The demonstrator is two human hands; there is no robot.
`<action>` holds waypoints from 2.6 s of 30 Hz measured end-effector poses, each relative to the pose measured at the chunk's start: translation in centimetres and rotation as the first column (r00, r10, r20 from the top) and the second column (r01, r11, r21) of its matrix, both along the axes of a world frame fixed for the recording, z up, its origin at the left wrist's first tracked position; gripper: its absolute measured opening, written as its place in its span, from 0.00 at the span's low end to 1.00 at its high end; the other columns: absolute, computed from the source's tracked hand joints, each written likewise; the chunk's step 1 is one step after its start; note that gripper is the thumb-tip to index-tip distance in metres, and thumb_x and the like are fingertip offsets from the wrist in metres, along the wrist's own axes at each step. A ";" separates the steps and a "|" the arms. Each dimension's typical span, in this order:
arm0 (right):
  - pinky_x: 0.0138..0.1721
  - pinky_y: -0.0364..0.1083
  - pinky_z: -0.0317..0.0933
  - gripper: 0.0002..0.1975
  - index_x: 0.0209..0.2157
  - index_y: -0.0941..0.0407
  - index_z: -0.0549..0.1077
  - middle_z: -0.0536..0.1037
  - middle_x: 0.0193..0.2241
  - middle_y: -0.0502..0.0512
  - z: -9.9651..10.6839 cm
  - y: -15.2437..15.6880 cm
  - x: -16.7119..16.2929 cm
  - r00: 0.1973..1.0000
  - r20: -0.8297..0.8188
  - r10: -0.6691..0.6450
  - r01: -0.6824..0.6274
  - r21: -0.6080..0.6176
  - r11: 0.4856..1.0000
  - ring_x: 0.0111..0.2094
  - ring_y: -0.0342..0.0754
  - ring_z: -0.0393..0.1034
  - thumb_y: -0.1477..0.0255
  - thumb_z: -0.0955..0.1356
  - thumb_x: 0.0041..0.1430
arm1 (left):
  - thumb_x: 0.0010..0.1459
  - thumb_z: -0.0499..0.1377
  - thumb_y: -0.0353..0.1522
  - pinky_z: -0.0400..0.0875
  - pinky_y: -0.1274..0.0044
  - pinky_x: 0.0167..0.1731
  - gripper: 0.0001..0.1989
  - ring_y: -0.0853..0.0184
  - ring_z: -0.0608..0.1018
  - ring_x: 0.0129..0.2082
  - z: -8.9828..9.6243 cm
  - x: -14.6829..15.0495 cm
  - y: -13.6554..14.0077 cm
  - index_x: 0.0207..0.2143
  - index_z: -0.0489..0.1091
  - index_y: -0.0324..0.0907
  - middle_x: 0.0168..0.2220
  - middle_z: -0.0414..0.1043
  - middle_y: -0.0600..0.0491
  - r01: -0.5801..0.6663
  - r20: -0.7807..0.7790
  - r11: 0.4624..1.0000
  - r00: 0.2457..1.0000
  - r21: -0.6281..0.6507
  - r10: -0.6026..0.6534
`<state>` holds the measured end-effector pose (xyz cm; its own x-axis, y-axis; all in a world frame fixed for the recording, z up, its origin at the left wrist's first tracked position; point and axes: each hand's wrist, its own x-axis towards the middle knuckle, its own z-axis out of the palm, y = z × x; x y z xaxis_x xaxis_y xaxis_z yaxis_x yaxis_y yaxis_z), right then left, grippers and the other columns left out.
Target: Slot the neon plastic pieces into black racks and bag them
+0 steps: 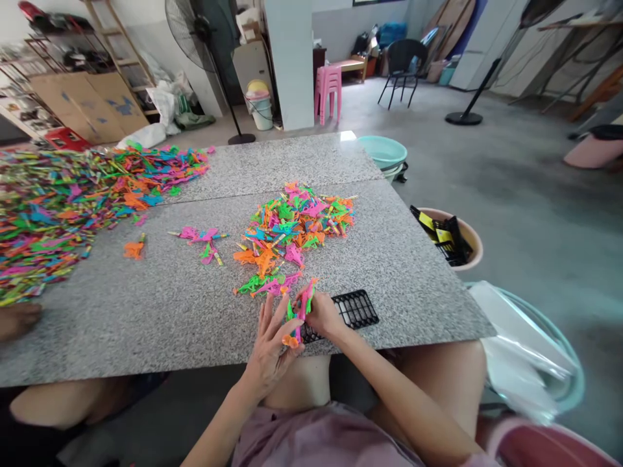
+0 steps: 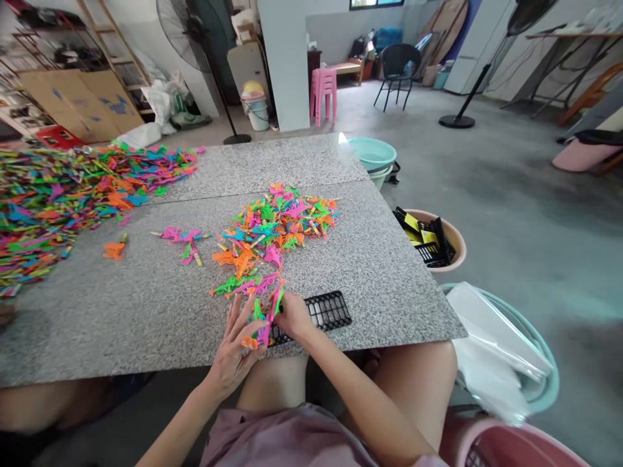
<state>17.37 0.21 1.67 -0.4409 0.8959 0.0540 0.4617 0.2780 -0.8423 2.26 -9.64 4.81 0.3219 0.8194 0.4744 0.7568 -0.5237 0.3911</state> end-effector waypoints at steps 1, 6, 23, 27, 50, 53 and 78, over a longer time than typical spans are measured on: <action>0.37 0.42 0.63 0.09 0.34 0.55 0.73 0.80 0.33 0.53 -0.2 0.1 -0.2 0.999 0.046 0.023 -0.024 0.019 1.000 0.35 0.48 0.75 0.81 0.68 0.50 | 0.66 0.54 0.33 0.47 0.48 0.63 0.16 0.48 0.39 0.70 -0.1 0.0 -0.1 0.55 0.64 0.44 0.71 0.40 0.46 0.000 -0.002 1.000 1.000 0.001 0.000; 0.34 0.41 0.60 0.11 0.36 0.56 0.75 0.80 0.31 0.54 -0.5 0.7 -0.4 0.974 0.198 0.107 -0.121 0.064 0.991 0.32 0.47 0.74 0.81 0.67 0.50 | 0.65 0.55 0.32 0.47 0.49 0.63 0.16 0.49 0.39 0.70 -0.2 -0.1 -0.2 0.55 0.64 0.44 0.70 0.42 0.45 -0.001 0.012 1.000 1.000 -0.005 0.001; 0.37 0.43 0.62 0.12 0.41 0.59 0.74 0.78 0.34 0.58 1.8 0.2 0.5 0.885 0.341 0.316 -0.385 0.157 0.909 0.35 0.50 0.73 0.82 0.65 0.55 | 0.67 0.52 0.34 0.60 0.55 0.61 0.16 0.51 0.48 0.69 -0.4 -0.1 -0.8 0.57 0.64 0.44 0.69 0.48 0.42 0.032 0.116 0.999 0.993 -0.011 -0.030; 0.33 0.44 0.60 0.17 0.50 0.57 0.71 0.79 0.34 0.58 3.0 0.3 -0.2 0.818 0.500 0.284 -0.398 0.135 0.907 0.34 0.51 0.73 0.76 0.67 0.57 | 0.67 0.53 0.37 0.63 0.57 0.60 0.16 0.51 0.50 0.69 -0.3 -0.3 -0.7 0.55 0.66 0.45 0.70 0.45 0.45 0.030 0.105 1.000 0.994 0.004 -0.031; 0.46 0.44 0.63 0.12 0.37 0.56 0.74 0.76 0.39 0.60 2.7 8.0 4.7 0.825 0.561 0.073 -0.319 0.355 0.879 0.46 0.51 0.69 0.85 0.63 0.60 | 0.66 0.55 0.34 0.65 0.57 0.60 0.17 0.56 0.55 0.68 1.0 -2.3 -0.2 0.56 0.64 0.39 0.56 0.70 0.41 0.151 0.042 0.988 0.987 0.035 -0.152; 0.47 0.46 0.62 0.17 0.42 0.57 0.75 0.76 0.44 0.61 2.8 9.7 9.7 0.781 0.622 -0.050 -0.203 0.329 0.922 0.49 0.52 0.68 0.87 0.61 0.59 | 0.65 0.56 0.33 0.66 0.58 0.60 0.17 0.56 0.54 0.68 0.9 -2.1 0.2 0.55 0.65 0.40 0.56 0.70 0.42 0.180 0.053 0.983 0.982 0.036 -0.181; 0.32 0.43 0.63 0.10 0.40 0.60 0.73 0.78 0.28 0.56 1.1 6.2 9.3 0.761 0.431 -0.484 0.538 -0.002 0.843 0.30 0.49 0.75 0.71 0.69 0.56 | 0.65 0.56 0.31 0.66 0.60 0.59 0.15 0.57 0.57 0.67 1.4 -1.9 0.2 0.54 0.66 0.40 0.58 0.69 0.43 0.152 0.011 0.986 0.988 0.064 -0.153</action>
<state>26.63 6.38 2.77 0.1263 0.9816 -0.1434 0.8062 -0.1858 -0.5617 0.32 -9.41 6.24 0.4326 0.7297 0.5295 0.6605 -0.6563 0.3647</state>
